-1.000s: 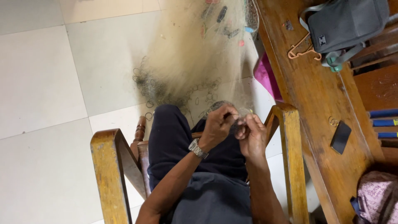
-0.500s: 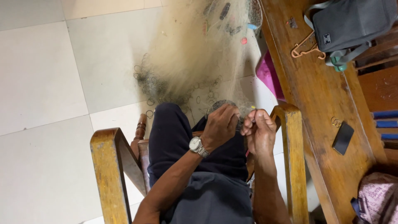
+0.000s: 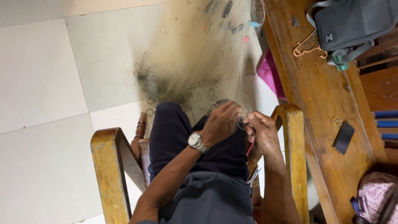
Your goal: Repairing and organizing a fishing net while seated in a chair
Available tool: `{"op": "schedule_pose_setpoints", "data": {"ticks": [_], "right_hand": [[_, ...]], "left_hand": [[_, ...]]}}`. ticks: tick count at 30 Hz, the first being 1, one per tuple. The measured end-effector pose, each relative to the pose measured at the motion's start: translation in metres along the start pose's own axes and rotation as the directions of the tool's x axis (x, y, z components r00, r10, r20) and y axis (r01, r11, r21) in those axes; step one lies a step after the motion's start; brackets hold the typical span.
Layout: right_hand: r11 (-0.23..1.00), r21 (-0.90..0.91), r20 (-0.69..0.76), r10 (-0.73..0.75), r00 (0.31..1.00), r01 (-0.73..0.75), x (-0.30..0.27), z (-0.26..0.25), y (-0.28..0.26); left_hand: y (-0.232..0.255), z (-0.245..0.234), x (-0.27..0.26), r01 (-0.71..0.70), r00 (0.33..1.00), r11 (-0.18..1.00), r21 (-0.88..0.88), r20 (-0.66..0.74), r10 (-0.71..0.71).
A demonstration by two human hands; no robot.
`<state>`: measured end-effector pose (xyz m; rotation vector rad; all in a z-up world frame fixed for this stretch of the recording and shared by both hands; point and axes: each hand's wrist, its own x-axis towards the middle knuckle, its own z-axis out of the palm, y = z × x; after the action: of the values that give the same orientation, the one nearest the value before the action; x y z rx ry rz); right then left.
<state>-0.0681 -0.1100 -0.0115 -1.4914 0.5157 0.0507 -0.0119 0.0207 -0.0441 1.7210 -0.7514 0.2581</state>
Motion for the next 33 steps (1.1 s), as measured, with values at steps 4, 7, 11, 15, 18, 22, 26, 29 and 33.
{"op": "schedule_pose_setpoints", "data": {"ticks": [4,7,11,15,18,22,26,29,33], "right_hand": [[0.993,-0.111,0.083,0.055,0.995,-0.046,-0.003,0.005,-0.004],[0.988,-0.142,0.011,-0.06,0.998,0.061,-0.006,-0.004,-0.007],[0.996,-0.015,-0.062,-0.083,0.995,0.083,-0.004,-0.023,0.003],[0.927,-0.001,-0.193,-0.369,0.909,0.376,-0.002,-0.045,0.003],[0.856,0.013,-0.302,-0.49,0.818,0.517,-0.001,-0.072,0.005],[0.815,-0.026,-0.2,-0.572,0.796,0.579,-0.028,-0.061,-0.029],[0.831,-0.067,-0.103,-0.557,0.824,0.553,-0.024,-0.063,-0.003],[0.8,-0.485,-0.166,-0.481,0.861,0.354,-0.033,-0.078,0.005],[0.823,-0.393,-0.152,-0.498,0.854,0.41,-0.036,-0.138,0.013]], "left_hand": [[-0.009,0.01,-0.002,0.044,0.999,0.999,0.024,0.007,-0.044],[-0.006,-0.014,0.006,0.103,0.991,0.992,-0.072,-0.082,-0.109],[0.003,-0.046,0.006,0.151,0.974,0.972,-0.183,-0.143,-0.178],[-0.008,-0.058,-0.016,0.178,0.98,0.976,-0.126,-0.07,-0.187],[-0.029,-0.064,-0.039,0.181,0.983,0.98,-0.081,0.019,-0.18],[-0.018,-0.09,-0.04,0.174,0.981,0.98,-0.101,0.098,-0.165],[0.001,-0.116,-0.042,0.231,0.97,0.963,-0.135,0.109,-0.217],[0.008,-0.12,-0.043,0.078,0.989,0.995,0.06,0.12,-0.085],[0.009,-0.115,-0.051,0.254,0.967,0.955,-0.156,0.076,-0.244]]}}
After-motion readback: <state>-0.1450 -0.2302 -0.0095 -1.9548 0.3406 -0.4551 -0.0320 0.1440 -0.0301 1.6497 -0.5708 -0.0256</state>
